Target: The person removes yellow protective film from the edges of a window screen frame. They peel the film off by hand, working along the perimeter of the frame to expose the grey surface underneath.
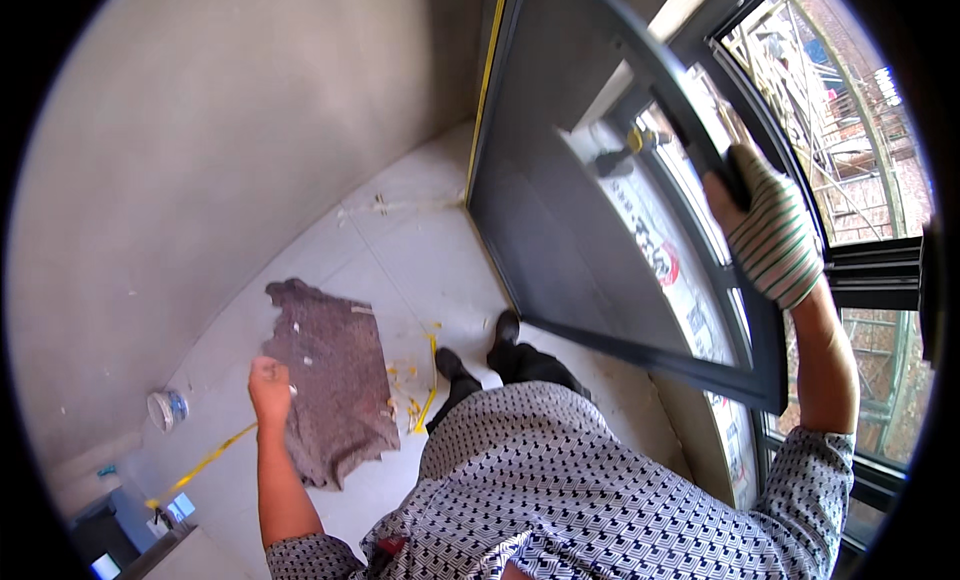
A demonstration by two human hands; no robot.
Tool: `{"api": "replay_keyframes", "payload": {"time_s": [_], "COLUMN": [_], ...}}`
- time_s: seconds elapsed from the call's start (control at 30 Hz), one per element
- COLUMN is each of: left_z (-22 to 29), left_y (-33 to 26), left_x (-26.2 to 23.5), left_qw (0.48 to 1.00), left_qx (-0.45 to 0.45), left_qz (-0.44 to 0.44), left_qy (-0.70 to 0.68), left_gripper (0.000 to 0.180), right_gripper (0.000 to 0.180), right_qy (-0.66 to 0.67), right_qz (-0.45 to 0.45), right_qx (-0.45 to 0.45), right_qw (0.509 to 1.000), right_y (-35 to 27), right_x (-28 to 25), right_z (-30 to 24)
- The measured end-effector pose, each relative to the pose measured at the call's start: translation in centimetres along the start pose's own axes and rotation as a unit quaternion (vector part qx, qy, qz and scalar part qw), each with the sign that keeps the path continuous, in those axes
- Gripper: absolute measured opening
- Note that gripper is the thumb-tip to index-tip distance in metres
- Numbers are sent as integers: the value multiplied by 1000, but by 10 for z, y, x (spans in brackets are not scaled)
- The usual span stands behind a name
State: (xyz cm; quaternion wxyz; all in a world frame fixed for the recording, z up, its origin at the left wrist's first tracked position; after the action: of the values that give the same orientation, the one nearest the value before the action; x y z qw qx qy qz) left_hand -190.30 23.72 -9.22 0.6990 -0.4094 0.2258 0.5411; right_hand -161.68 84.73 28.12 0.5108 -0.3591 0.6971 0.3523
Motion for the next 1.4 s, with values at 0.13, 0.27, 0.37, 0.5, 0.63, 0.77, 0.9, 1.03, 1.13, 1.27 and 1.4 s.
{"api": "replay_keyframes", "payload": {"time_s": [0.13, 0.27, 0.37, 0.5, 0.63, 0.77, 0.9, 1.03, 1.13, 1.27, 1.4], "left_z": [65, 152, 222, 328, 429, 519, 585, 619, 633, 645, 651], "left_y": [17, 31, 41, 54, 44, 14, -16, -40, -50, -55, -59], "left_x": [32, 46, 46, 38, 37, 52, 58, 62, 68, 77, 79], "left_qw": [988, 980, 974, 950, 915, 857, 816, 755, 726, 699, 667], "left_qx": [-18, 24, 78, 188, 277, 324, 357, 374, 378, 360, 350], "left_qz": [-55, -77, -87, -117, -165, -261, -320, -401, -445, -490, -520], "left_qy": [-142, -184, -193, -220, -242, -304, -324, -359, -364, -378, -402], "left_gripper": [10, 13, 17, 21, 28, 36, 42, 56, 56, 51, 46], "right_gripper": [38, 30, 26, 28, 26, 23, 21, 24, 33, 34, 33], "right_qy": [14, 10, -34, -8, 37, 35, 42, 43, 48, 14, 39], "right_qz": [-96, -21, 5, 17, -5, 6, -17, -6, -9, -20, 12], "right_qx": [100, -7, -25, -26, -8, -12, 27, 24, 32, 22, 32], "right_qw": [990, 1000, 999, 999, 999, 999, 999, 999, 998, 999, 999], "right_y": [-8, -13, -24, -40, -64, -83, -77, -50, -24, 7, 15], "right_x": [-9, -16, -16, -19, -31, -39, -39, -36, -31, -28, -27], "right_z": [-18, -48, -55, -61, -65, -70, -67, -73, -73, -74, -73]}}
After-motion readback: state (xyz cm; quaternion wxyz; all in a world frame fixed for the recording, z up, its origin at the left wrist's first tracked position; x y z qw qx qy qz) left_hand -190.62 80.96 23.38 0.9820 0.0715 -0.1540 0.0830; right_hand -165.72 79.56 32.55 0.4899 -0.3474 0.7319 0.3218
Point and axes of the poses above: each hand's wrist, its own y-axis towards the middle knuckle, its own x-axis out of the palm, z = x × y, the point moved 7 cm from there along y, towards the middle knuckle, and after that the axes turned 8 degrees about -x, right-handed, at the moved point
